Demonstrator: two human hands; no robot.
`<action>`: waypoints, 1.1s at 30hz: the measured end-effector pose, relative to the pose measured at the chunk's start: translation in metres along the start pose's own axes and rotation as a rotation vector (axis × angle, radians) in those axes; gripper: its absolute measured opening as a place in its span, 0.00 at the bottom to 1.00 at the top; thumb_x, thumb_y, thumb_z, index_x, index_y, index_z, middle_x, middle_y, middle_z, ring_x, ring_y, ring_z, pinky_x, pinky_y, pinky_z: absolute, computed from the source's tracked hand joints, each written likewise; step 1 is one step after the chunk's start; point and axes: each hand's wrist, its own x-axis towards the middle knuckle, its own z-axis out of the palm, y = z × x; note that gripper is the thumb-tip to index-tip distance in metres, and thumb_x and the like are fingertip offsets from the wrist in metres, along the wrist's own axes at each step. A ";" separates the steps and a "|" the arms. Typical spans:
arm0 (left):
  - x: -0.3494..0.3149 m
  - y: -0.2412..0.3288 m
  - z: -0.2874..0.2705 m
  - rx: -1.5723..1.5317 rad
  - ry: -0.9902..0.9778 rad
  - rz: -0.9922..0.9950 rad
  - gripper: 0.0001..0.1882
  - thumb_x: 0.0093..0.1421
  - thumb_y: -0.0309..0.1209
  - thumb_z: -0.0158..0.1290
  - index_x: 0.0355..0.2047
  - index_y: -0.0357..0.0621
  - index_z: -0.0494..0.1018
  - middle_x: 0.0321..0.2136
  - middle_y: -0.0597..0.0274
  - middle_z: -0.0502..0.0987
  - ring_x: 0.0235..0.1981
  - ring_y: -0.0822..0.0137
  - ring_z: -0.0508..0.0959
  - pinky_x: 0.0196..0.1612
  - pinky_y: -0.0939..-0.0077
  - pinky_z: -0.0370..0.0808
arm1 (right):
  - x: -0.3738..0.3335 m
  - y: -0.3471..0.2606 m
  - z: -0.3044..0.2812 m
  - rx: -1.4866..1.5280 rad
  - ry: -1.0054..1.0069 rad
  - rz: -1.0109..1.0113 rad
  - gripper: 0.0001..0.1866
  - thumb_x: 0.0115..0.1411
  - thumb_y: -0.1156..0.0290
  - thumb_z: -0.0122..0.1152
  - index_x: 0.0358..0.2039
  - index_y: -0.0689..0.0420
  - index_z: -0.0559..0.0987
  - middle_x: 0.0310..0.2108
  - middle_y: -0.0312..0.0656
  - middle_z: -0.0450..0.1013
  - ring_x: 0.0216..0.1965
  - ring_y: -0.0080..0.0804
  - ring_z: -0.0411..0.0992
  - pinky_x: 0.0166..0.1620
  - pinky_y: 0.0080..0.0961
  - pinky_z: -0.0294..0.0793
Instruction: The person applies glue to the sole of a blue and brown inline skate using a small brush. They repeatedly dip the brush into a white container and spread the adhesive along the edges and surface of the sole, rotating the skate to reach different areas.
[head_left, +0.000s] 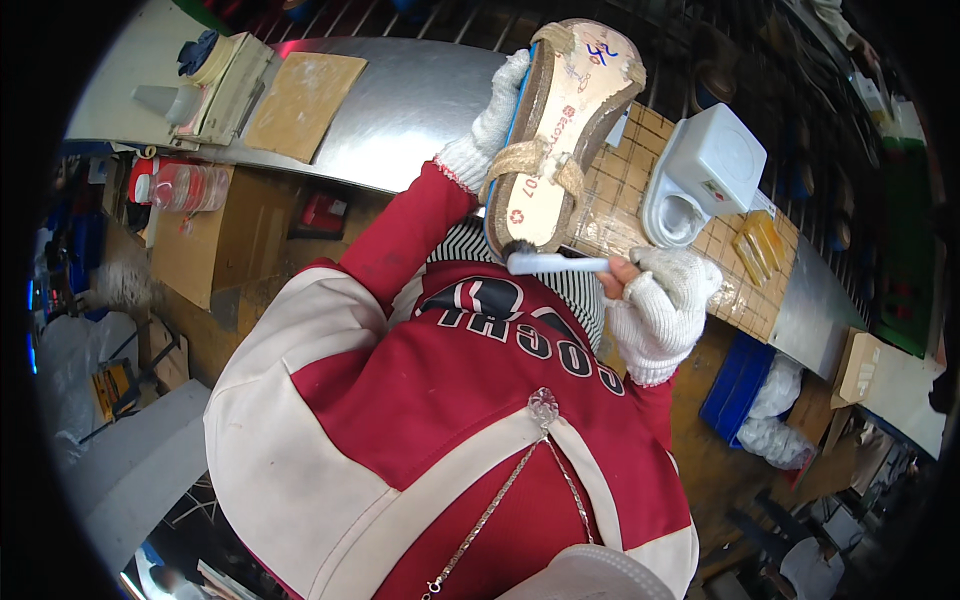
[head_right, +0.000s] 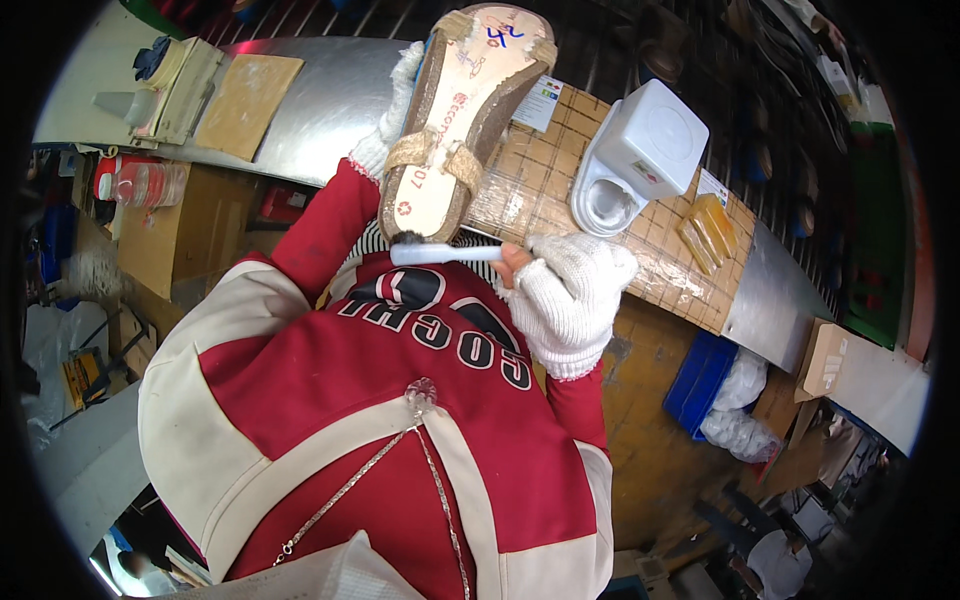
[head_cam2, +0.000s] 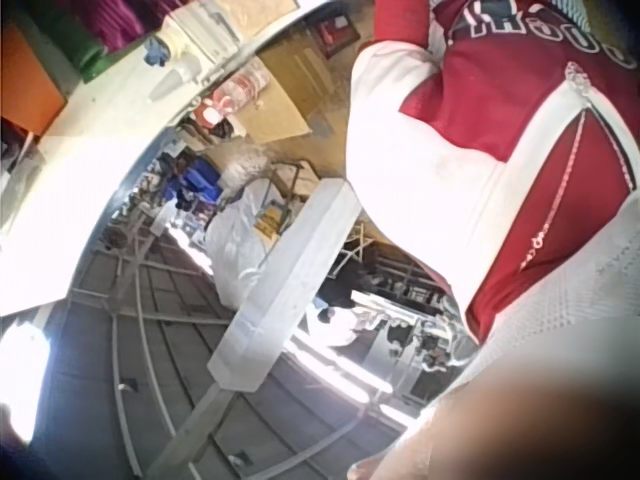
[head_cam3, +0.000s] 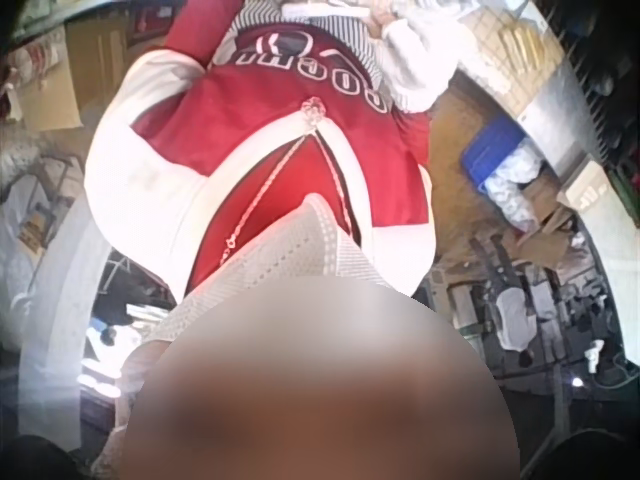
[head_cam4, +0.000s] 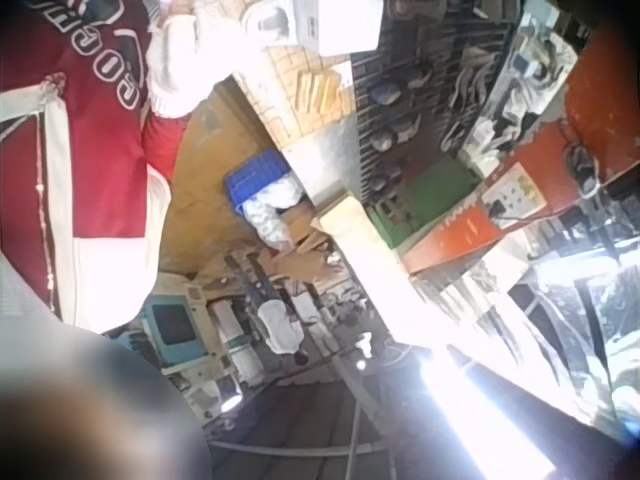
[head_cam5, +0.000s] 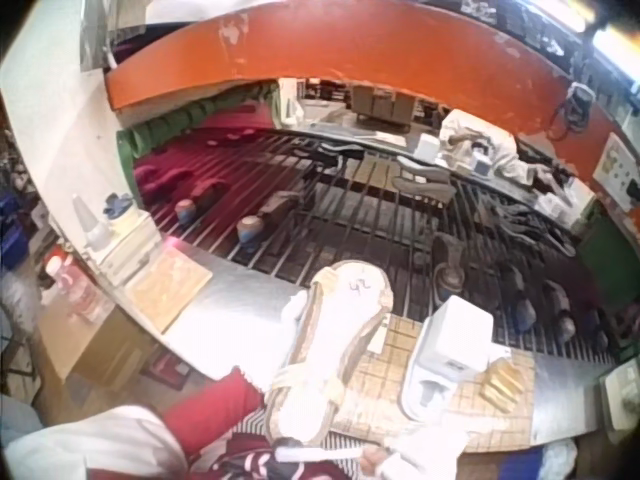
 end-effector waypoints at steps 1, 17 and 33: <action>0.004 -0.004 -0.007 -0.061 -0.022 -0.048 0.48 0.60 0.70 0.44 0.66 0.42 0.61 0.57 0.44 0.74 0.52 0.55 0.80 0.50 0.59 0.83 | 0.000 0.001 0.000 0.038 0.003 -0.037 0.14 0.41 0.73 0.80 0.30 0.55 0.85 0.33 0.41 0.77 0.35 0.39 0.74 0.41 0.34 0.70; 0.020 -0.032 -0.017 -0.557 -0.471 -0.199 0.50 0.59 0.70 0.47 0.69 0.44 0.58 0.63 0.47 0.68 0.57 0.53 0.76 0.56 0.57 0.79 | -0.015 0.012 0.021 0.100 0.155 0.149 0.14 0.41 0.72 0.80 0.30 0.53 0.85 0.31 0.39 0.78 0.34 0.39 0.73 0.42 0.33 0.68; 0.008 -0.006 -0.005 -0.445 -0.303 -0.147 0.52 0.57 0.72 0.46 0.68 0.42 0.59 0.59 0.43 0.71 0.53 0.51 0.78 0.52 0.57 0.80 | -0.018 -0.003 0.000 -0.022 0.028 0.105 0.13 0.40 0.69 0.78 0.25 0.51 0.81 0.29 0.35 0.76 0.31 0.34 0.73 0.38 0.33 0.61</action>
